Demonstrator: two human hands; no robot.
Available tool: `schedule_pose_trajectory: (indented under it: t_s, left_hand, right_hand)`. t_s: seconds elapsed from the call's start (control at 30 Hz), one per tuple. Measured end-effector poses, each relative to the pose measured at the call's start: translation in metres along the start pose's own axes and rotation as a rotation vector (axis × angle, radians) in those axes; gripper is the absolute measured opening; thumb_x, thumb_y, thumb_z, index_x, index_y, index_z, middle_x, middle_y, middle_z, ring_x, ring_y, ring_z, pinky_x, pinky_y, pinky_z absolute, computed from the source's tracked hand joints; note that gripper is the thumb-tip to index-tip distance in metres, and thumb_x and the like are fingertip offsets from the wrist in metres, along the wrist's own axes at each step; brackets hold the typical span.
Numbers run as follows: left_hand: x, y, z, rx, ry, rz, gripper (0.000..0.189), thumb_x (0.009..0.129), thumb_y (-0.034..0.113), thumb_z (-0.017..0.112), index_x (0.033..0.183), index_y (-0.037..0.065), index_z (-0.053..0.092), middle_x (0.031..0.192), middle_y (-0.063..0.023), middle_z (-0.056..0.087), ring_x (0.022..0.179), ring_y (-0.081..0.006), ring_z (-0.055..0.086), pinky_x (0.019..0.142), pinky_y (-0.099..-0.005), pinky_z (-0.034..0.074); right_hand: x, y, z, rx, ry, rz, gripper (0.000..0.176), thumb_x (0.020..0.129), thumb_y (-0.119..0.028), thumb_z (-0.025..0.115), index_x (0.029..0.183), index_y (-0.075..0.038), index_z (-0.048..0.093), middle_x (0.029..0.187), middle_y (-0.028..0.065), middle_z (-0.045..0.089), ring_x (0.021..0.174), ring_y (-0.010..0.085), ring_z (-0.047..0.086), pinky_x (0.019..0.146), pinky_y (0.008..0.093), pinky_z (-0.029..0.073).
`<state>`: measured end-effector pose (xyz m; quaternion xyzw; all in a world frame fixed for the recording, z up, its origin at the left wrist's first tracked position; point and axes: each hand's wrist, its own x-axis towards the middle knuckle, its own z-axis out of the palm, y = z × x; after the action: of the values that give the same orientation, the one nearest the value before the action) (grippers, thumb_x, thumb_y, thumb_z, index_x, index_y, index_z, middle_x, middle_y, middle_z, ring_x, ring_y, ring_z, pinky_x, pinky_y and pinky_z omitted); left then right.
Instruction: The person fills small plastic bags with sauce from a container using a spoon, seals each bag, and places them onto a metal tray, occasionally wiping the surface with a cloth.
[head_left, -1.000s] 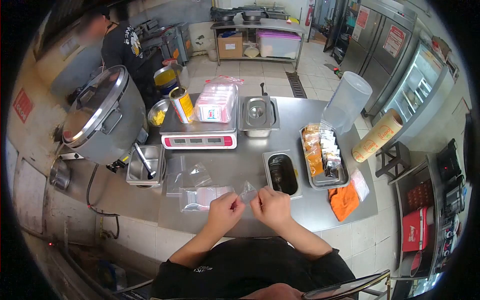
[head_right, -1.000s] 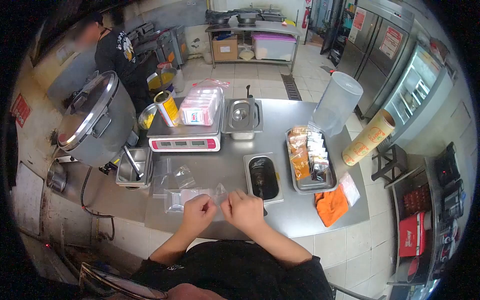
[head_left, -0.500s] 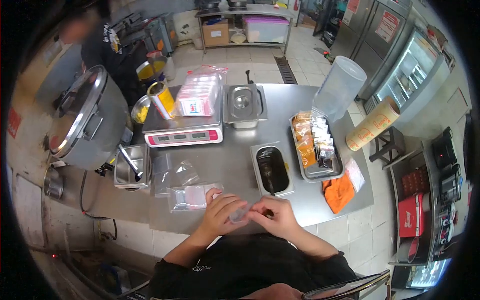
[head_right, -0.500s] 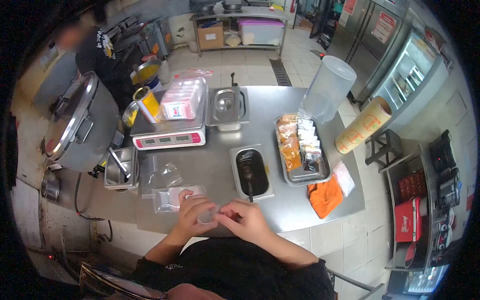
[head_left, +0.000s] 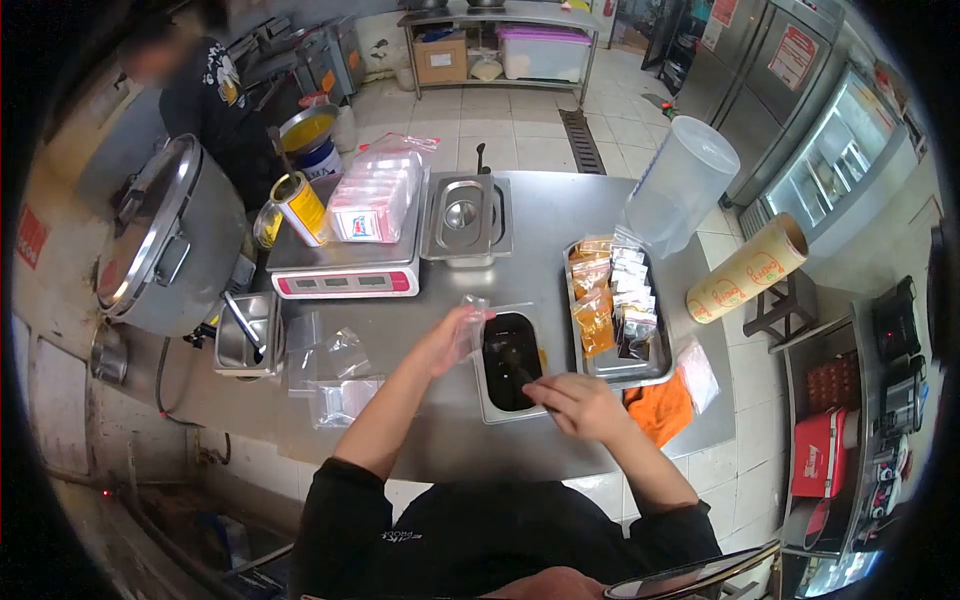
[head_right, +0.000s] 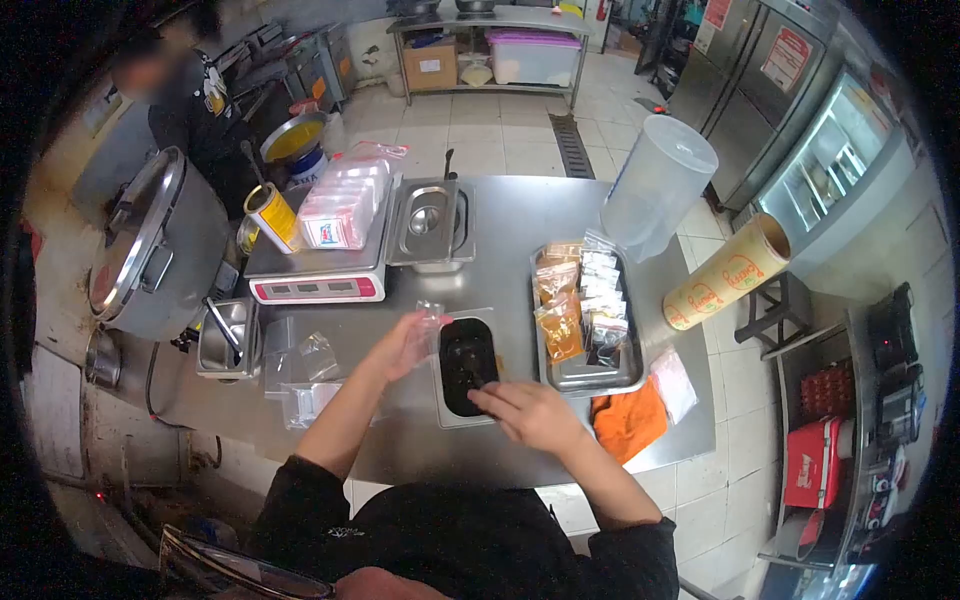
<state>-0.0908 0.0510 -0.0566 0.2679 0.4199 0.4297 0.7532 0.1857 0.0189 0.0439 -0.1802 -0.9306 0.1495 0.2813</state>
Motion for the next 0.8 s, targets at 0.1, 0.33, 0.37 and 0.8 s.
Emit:
schedule_pose_trajectory:
  t_s: [0.1,0.33,0.37,0.8]
  left_hand:
    - [-0.004,0.007,0.025,-0.071,0.094,-0.065,0.049,0.090,0.048,0.049,0.124,0.013,0.055,0.131,-0.0007,0.051,0.120,-0.0178,0.044,0.100,-0.0389,0.035]
    - [-0.028,-0.004,0.049,-0.079,0.166,0.132,0.053,0.094,0.042,0.043,0.126,0.001,0.052,0.124,-0.0104,0.055,0.114,-0.0223,0.051,0.103,-0.0385,0.034]
    - [-0.032,-0.001,0.057,-0.055,0.184,0.166,0.052,0.094,0.041,0.043,0.126,0.000,0.052,0.123,-0.0110,0.055,0.113,-0.0221,0.051,0.102,-0.0381,0.035]
    - [-0.012,0.015,0.036,-0.114,0.168,-0.016,0.059,0.087,0.055,0.046,0.129,0.013,0.051,0.134,-0.0006,0.051,0.126,-0.0238,0.039,0.107,-0.0499,0.023]
  right_hand:
    - [-0.014,0.026,0.011,0.024,0.051,-0.005,0.035,0.072,-0.006,0.063,0.107,-0.008,0.061,0.098,0.0079,0.062,0.081,0.0249,0.064,0.069,0.0332,0.053]
    - [-0.072,0.013,0.023,0.371,0.213,0.243,0.022,0.080,0.001,0.064,0.102,-0.003,0.060,0.091,0.0118,0.065,0.070,0.0228,0.065,0.064,0.0298,0.052]
    - [-0.080,0.011,0.028,0.372,0.216,0.246,0.022,0.080,0.001,0.064,0.102,-0.003,0.060,0.091,0.0118,0.065,0.070,0.0228,0.065,0.064,0.0298,0.052]
    - [-0.089,0.048,0.049,1.184,0.978,1.037,0.014,0.092,-0.005,0.052,0.106,-0.004,0.053,0.082,0.0107,0.063,0.059,0.0195,0.062,0.056,0.0301,0.052]
